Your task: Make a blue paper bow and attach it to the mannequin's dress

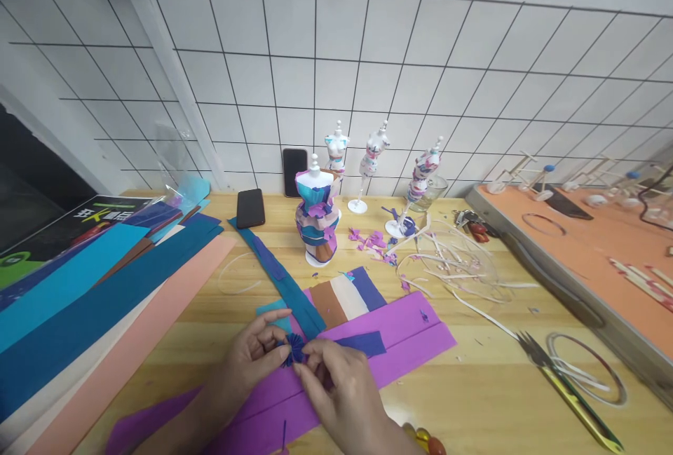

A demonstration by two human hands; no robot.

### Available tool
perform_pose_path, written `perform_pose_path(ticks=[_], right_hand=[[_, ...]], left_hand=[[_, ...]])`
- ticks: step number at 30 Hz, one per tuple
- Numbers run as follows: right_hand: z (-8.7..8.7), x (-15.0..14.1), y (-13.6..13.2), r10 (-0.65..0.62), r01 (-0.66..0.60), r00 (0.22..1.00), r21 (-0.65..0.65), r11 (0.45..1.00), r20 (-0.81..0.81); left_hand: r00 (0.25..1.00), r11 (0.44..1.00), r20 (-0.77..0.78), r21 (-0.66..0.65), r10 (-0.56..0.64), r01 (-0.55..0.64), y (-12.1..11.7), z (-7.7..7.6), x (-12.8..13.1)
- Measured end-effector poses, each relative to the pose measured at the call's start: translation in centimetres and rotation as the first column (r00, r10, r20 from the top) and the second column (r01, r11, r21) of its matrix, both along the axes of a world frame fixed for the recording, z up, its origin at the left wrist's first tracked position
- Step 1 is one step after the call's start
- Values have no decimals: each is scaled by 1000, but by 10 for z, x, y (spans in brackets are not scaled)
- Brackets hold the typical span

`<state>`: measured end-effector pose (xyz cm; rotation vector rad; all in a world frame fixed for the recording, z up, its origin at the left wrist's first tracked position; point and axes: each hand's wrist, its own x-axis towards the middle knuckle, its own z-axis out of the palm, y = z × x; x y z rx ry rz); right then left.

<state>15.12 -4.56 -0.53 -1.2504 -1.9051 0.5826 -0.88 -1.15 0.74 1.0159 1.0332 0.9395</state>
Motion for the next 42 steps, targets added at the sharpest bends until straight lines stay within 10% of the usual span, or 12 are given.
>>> perform_pose_path(ticks=[28, 42], right_hand=[[4, 0, 2, 42, -42, 996, -1, 999, 76], [1, -3, 6, -97, -42, 910, -323, 946, -403]], left_hand=[[1000, 1000, 16, -5, 0, 0, 2, 1, 0], [996, 999, 84, -24, -41, 43, 0, -6, -2]])
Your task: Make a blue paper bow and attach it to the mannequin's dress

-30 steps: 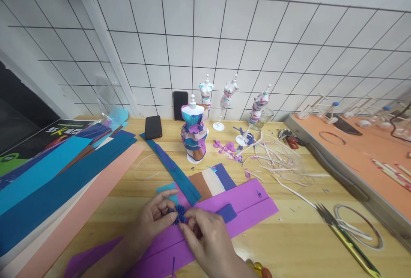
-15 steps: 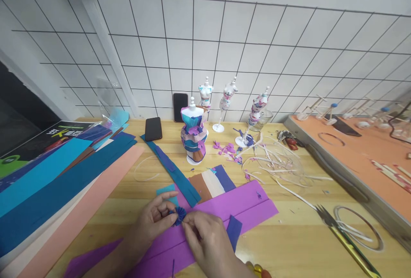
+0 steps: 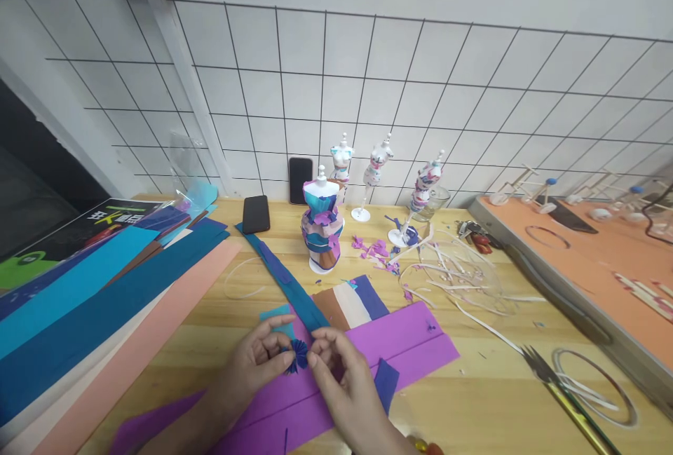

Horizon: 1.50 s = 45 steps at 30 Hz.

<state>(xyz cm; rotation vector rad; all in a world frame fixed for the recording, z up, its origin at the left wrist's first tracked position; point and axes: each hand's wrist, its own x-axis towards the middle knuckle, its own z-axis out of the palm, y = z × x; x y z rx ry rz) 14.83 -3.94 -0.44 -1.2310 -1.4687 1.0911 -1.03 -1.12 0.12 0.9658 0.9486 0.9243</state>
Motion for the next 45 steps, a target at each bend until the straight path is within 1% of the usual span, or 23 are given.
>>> perform_pose_path(ticks=[3, 7, 10, 14, 17, 21, 25, 28, 31, 35, 39, 42, 45], right_hand=[[-2, -2, 1, 14, -23, 994, -83, 996, -108], [-1, -5, 1, 18, -44, 989, -172, 984, -147], [0, -5, 0, 39, -72, 985, -195, 978, -168], [-2, -5, 1, 68, -123, 968, -222, 967, -243], [-4, -3, 4, 68, -142, 951, -229, 963, -302], [-7, -2, 7, 63, -158, 930, -238, 958, -363], [-10, 0, 7, 59, -156, 927, -237, 959, -369], [-9, 0, 6, 66, -165, 923, -236, 958, -378], [-4, 1, 6, 71, -177, 914, -236, 955, -398], [5, 1, 7, 52, -178, 903, -260, 949, -427], [5, -1, 6, 32, -131, 940, -273, 953, -340], [2, -2, 6, 21, -107, 954, -275, 956, -300], [2, -2, 7, 8, -100, 953, -287, 953, -304]], left_hand=[[999, 1000, -38, 17, -11, 12, -1, 0, 1], [998, 998, -53, 51, -35, 38, -2, -3, 2], [998, 998, -65, 62, -20, 24, -2, -3, 2], [998, 997, -56, 75, -24, 28, -2, -3, 1], [999, 996, -41, 83, -19, 23, -1, -6, 0], [1000, 998, -15, 60, -5, 6, 1, -8, -2], [1000, 999, 0, 48, -7, 7, 2, -8, -2], [1000, 999, 12, 42, -8, 8, 2, -10, -3], [1000, 999, -4, 40, -1, 1, 2, -10, -2], [999, 999, -44, 40, -8, 10, 1, -3, 2], [997, 998, -64, 41, -49, 51, -3, 3, 5], [995, 996, -68, 55, -68, 71, -4, 3, 4], [997, 997, -39, 44, -64, 65, -4, 1, 1]])
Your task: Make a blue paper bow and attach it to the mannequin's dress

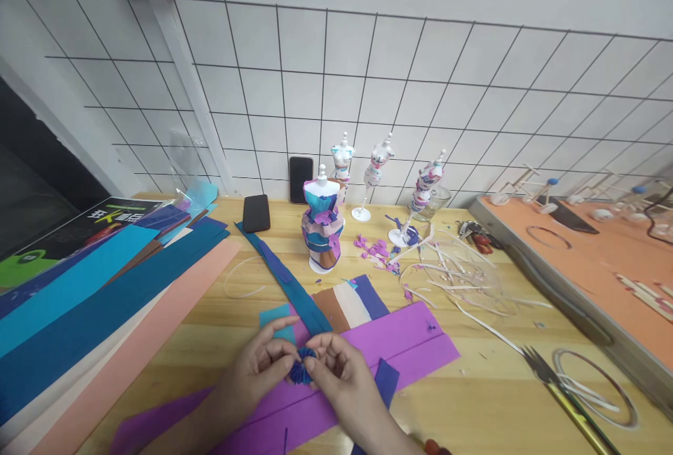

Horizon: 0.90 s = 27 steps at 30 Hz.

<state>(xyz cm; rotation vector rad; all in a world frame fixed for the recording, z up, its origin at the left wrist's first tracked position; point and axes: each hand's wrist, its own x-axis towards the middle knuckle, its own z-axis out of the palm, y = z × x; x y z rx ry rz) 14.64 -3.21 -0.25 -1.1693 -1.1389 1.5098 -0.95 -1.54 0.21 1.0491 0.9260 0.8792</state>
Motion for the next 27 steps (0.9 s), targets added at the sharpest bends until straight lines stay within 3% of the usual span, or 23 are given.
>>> perform_pose_path(ticks=[14, 20, 27], right_hand=[[6, 4, 2, -73, 74, 997, 30, 997, -35], [2, 3, 1, -37, 40, 996, 40, 998, -78], [3, 1, 1, 23, -22, 991, 6, 1000, -129]], left_hand=[[994, 999, 102, -23, 28, -26, 3, -5, -3], [997, 999, 75, 41, 14, -17, 3, -12, -3], [997, 999, 78, 29, 14, -17, 1, -9, -2]])
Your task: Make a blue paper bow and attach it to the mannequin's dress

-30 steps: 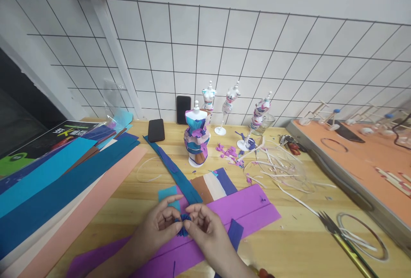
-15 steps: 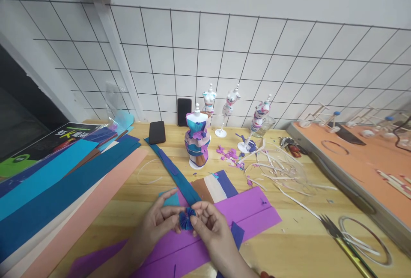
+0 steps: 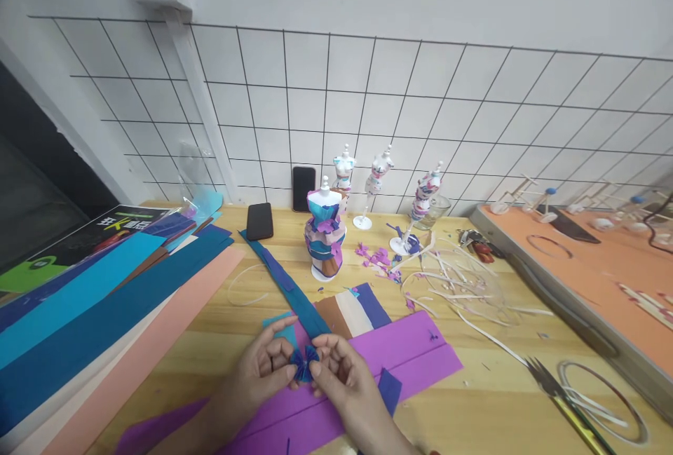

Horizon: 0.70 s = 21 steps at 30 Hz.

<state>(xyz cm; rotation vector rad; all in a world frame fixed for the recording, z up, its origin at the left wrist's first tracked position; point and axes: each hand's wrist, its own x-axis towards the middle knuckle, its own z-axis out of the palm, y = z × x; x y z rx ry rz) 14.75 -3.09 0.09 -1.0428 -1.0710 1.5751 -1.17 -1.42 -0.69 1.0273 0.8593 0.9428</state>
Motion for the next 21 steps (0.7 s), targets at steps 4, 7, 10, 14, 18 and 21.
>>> perform_pose_path(ticks=[4, 7, 10, 14, 18, 21], right_hand=[[-1, -1, 1, 32, -35, 998, -54, 998, -52], [-8, -2, 0, 40, -42, 998, -30, 999, -46], [-12, -2, -1, 38, -37, 999, 18, 999, -25], [-9, -1, -3, -5, 0, 998, 76, 997, 65], [-5, -1, -1, -33, 30, 998, 56, 998, 57], [-7, 0, 1, -45, 45, 999, 2, 999, 11]], left_hand=[[999, 1000, -17, -14, -28, 28, -2, -1, 3], [999, 999, -27, -19, -28, 27, -2, -1, 4], [1000, 999, -20, -26, -18, 18, 0, 0, 3], [1000, 998, -24, -59, -10, 9, 2, 4, 2], [999, 997, -2, -65, -33, 33, 4, 4, 1], [999, 998, 11, -31, -53, 53, 1, 1, 0]])
